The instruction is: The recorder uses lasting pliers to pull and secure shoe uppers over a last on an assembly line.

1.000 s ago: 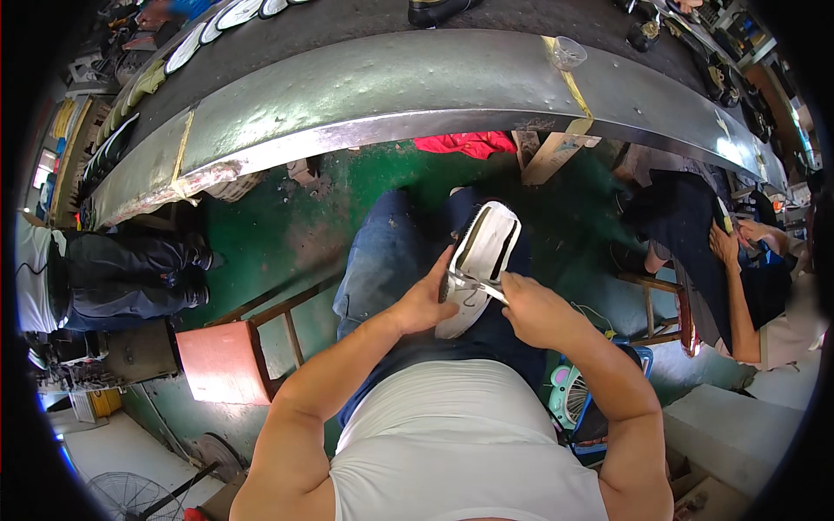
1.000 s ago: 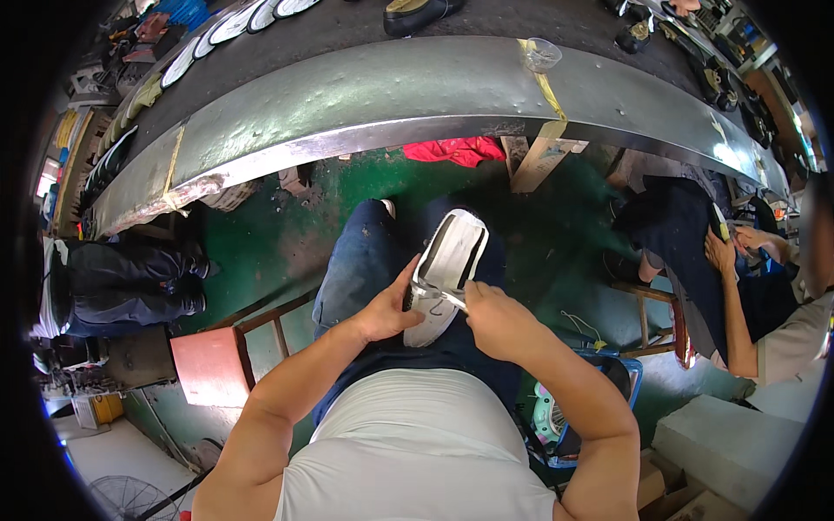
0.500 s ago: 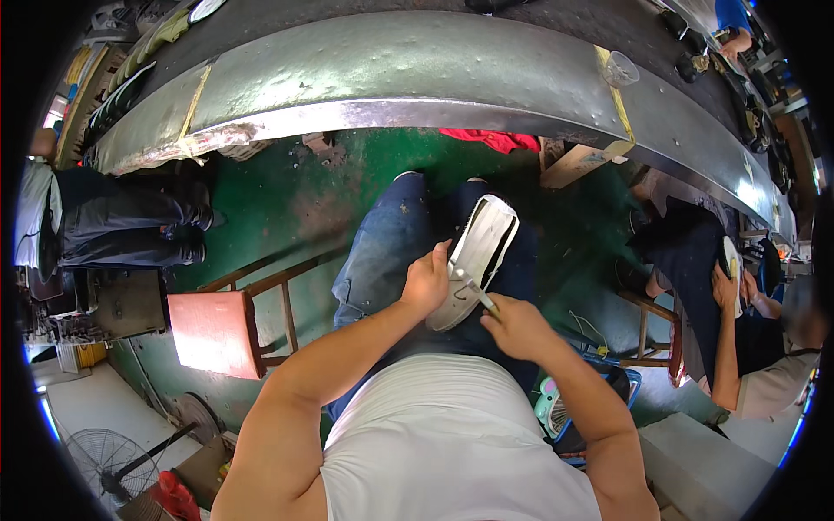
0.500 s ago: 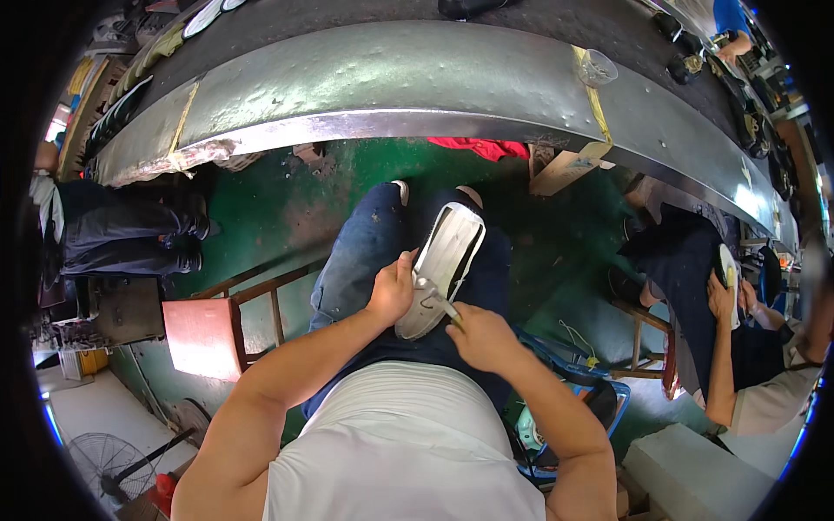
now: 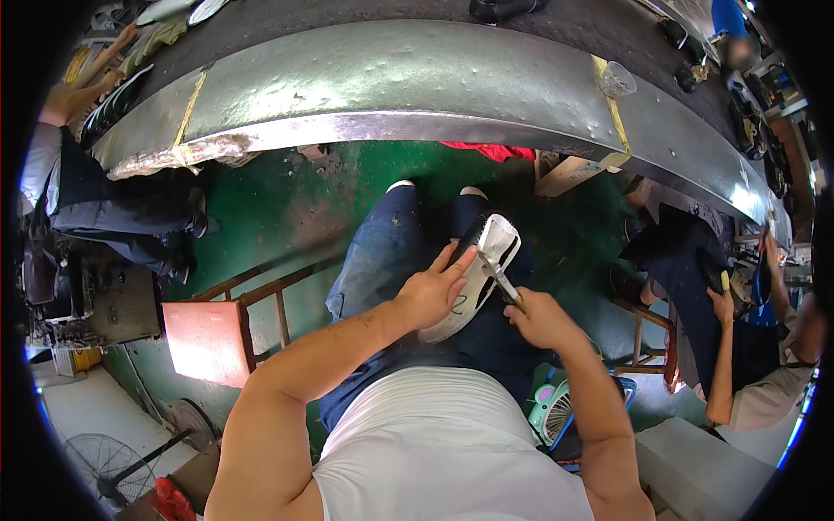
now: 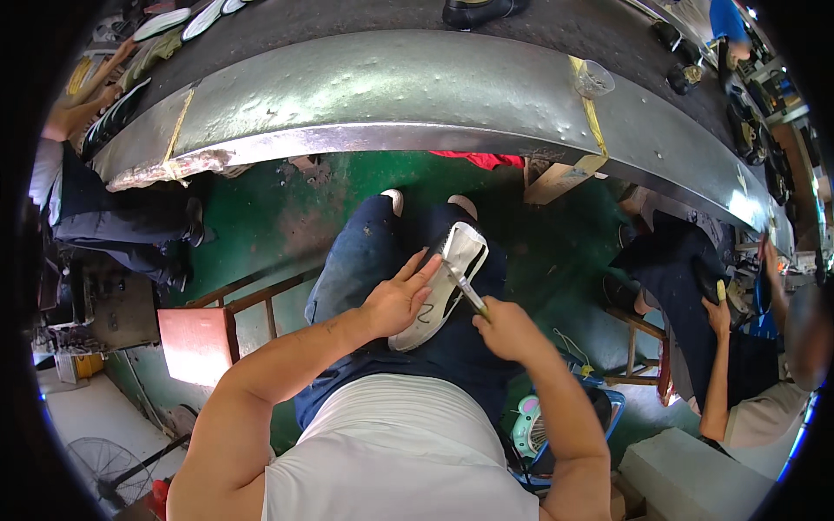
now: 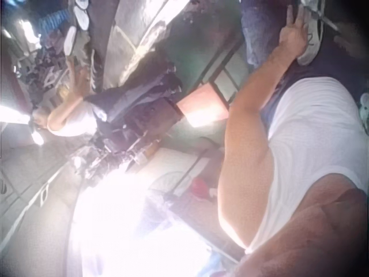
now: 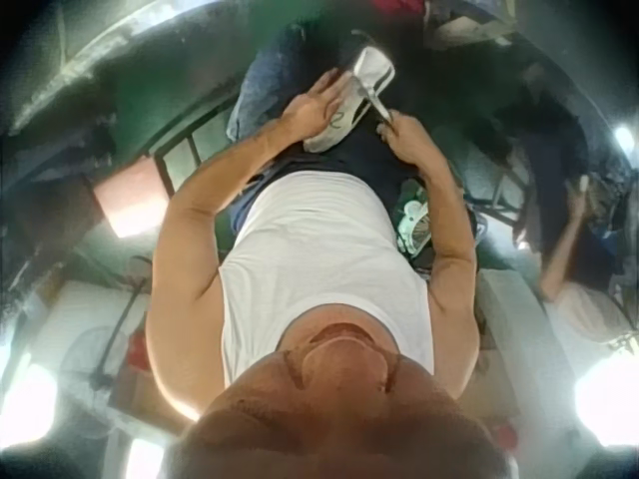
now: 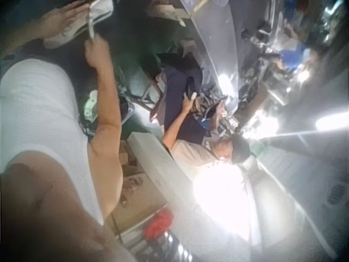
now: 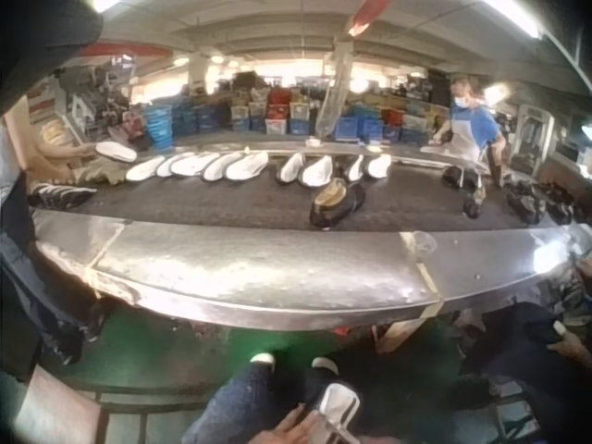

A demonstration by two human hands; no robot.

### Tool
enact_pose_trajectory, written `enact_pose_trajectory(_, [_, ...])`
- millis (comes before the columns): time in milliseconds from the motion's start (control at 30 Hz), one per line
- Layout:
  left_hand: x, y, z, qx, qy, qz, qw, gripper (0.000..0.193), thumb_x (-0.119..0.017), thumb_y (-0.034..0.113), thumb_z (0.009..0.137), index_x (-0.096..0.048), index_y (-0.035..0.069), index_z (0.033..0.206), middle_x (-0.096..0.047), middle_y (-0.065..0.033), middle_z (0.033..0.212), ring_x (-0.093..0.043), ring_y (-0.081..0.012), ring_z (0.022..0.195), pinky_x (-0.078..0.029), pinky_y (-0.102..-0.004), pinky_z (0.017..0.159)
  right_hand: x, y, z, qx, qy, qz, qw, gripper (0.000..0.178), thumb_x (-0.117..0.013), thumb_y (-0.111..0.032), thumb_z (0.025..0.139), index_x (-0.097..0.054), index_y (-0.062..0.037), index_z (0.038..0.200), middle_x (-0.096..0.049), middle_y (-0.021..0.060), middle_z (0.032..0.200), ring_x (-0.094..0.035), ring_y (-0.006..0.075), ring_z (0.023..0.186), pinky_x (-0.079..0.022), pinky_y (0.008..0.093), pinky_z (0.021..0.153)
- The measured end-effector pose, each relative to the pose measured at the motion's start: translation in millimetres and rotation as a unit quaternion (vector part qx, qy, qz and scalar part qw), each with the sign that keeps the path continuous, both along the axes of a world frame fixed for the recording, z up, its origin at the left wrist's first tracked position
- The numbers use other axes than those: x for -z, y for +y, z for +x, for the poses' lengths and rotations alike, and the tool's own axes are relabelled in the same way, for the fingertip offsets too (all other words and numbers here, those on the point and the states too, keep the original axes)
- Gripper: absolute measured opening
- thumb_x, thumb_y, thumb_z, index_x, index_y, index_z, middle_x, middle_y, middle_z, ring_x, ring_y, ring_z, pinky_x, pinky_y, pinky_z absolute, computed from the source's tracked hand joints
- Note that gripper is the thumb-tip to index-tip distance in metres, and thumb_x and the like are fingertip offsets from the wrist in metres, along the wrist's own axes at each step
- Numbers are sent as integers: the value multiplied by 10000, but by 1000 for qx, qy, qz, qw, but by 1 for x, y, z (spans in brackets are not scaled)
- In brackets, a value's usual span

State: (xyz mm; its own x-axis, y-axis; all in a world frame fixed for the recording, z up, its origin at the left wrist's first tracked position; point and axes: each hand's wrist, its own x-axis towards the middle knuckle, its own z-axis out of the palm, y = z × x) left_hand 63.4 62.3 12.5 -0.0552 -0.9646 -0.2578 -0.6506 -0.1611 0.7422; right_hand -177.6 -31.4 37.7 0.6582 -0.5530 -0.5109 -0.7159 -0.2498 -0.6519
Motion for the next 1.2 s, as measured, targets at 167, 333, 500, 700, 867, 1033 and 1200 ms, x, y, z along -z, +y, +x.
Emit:
enact_pose_trajectory(167, [-16,-8,4,28,-65,62,996,618,-467,277,1027,-210,232,1587,-279,-275,1570,-648,-472,1038,-542,-478,937,-39,-15,27,76,-141,-52,986,319,-594,-297,978,-586,19,1023,-664,260,865,-649,457,827,-514,480,737])
enact_pose_trajectory(333, [-29,-15,-2,83,-110,54,989,607,-488,316,1019,-260,240,1577,-270,-281,1571,-657,-487,993,-546,-476,920,4,-12,35,28,-55,-163,985,361,-545,-321,999,-561,39,979,-664,291,879,-648,475,833,-508,536,740])
enact_pose_trajectory(500, [-28,0,-4,127,-151,91,976,597,-537,294,1005,-332,185,1555,-336,-283,1544,-655,-453,1065,-539,-434,941,11,-7,27,3,-59,-179,982,381,-533,-342,1006,-553,37,964,-663,287,839,-645,481,814,-509,537,729])
enact_pose_trajectory(700, [9,37,-10,-196,183,57,962,687,-675,249,920,-396,-34,1480,-578,-283,1350,-575,-330,1270,-433,-353,1075,-22,7,25,35,-112,-80,990,390,-525,-355,1008,-559,32,983,-666,276,855,-644,473,836,-501,536,746])
enact_pose_trajectory(867, [-4,43,-3,-90,155,80,981,889,-745,206,834,-256,14,1551,-554,-272,1377,-566,-332,1269,-427,-361,1078,13,36,6,-8,-32,-74,997,397,-542,-357,1001,-584,26,1096,-665,273,894,-641,469,861,-510,497,769])
enact_pose_trajectory(1033, [-27,36,21,-40,38,112,992,1035,-755,215,766,-137,66,1583,-609,-293,1273,-626,-387,1162,-481,-391,1014,28,59,-26,156,-156,32,975,327,-589,-269,987,-585,21,1137,-683,170,859,-680,292,785,-526,394,736])
enact_pose_trajectory(1200, [-110,16,48,-130,12,11,991,786,-777,169,746,-411,17,1425,-676,-253,1162,-681,-380,1058,-523,-412,948,66,84,-50,314,-337,127,878,313,-573,-127,986,-518,21,1256,-641,58,1002,-633,128,839,-506,280,722])
